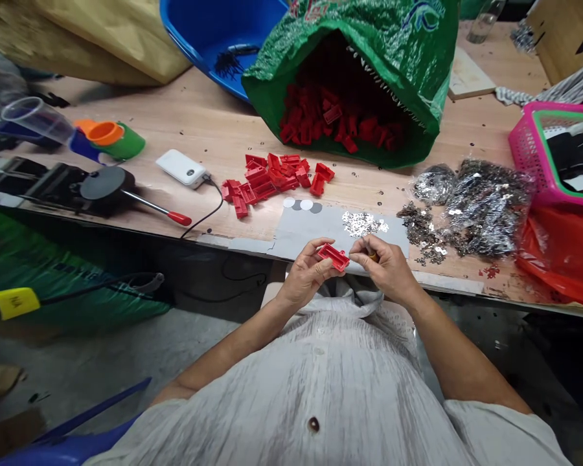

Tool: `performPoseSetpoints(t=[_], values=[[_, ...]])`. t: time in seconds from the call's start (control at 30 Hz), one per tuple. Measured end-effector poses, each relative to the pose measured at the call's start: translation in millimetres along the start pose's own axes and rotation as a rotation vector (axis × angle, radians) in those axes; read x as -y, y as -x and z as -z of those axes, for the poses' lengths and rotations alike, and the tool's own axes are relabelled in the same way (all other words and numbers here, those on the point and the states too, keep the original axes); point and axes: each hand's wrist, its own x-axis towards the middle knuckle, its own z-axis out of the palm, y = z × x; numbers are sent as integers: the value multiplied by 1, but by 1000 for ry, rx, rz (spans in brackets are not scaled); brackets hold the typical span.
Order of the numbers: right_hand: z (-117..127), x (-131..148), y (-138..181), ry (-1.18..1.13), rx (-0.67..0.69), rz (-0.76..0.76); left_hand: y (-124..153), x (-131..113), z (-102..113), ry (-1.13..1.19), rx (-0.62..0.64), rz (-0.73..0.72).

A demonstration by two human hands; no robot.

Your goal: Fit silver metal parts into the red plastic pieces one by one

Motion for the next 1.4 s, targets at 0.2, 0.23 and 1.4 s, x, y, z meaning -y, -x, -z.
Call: performPoseSetpoints(t=[0.2,0.23,1.4], values=[[-8,-2,2,13,62,151,0,-5,-4,-10,16,-12],[-7,-4,2,20,82,189,0,-6,-4,-14,18,-17],[-16,-32,2,464,182,176,-33,-12,37,-1058,190,-367]])
